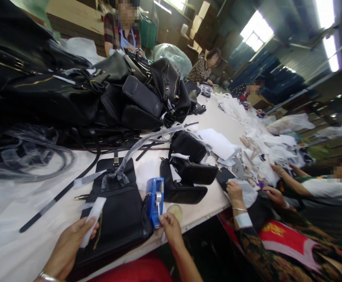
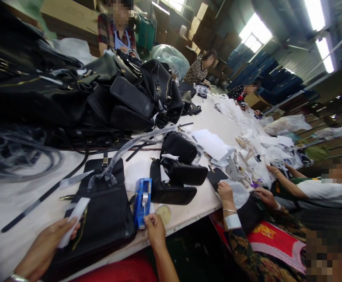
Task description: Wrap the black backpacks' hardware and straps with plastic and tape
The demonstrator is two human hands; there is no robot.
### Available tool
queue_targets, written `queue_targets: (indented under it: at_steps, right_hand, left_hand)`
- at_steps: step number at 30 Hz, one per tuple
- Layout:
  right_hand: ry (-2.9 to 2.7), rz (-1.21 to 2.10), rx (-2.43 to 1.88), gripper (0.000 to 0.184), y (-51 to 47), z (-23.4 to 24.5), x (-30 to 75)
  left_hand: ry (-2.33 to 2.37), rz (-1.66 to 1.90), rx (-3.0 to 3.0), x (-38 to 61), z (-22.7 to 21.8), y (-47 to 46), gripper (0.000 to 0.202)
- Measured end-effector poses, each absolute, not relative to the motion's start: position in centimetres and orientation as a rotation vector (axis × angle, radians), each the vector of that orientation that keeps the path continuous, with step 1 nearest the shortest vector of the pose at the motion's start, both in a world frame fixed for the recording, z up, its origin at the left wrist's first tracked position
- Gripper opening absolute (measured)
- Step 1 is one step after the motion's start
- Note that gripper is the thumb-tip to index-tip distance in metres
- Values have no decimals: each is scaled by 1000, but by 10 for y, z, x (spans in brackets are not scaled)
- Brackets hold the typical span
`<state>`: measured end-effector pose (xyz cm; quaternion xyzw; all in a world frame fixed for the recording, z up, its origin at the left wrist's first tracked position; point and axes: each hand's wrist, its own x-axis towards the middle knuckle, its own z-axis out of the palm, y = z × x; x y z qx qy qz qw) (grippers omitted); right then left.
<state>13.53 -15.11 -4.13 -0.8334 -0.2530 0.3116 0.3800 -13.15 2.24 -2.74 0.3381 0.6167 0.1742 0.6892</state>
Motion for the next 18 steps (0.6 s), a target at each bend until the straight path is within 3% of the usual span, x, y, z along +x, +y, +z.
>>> queue_targets:
  at_steps: [7,13,18]
  right_hand:
    - [-493,878,-1968,34,-168,-24,119]
    - [-75,1120,-1850,47,-184,-49,103]
    - [-129,1142,-1957,43,-190,-62,111]
  left_hand:
    - [1386,400,752,-132,-28,21,48]
    - [1373,391,718,-131,-26,22,50]
    - [1313,399,679,-133,-27,24,48]
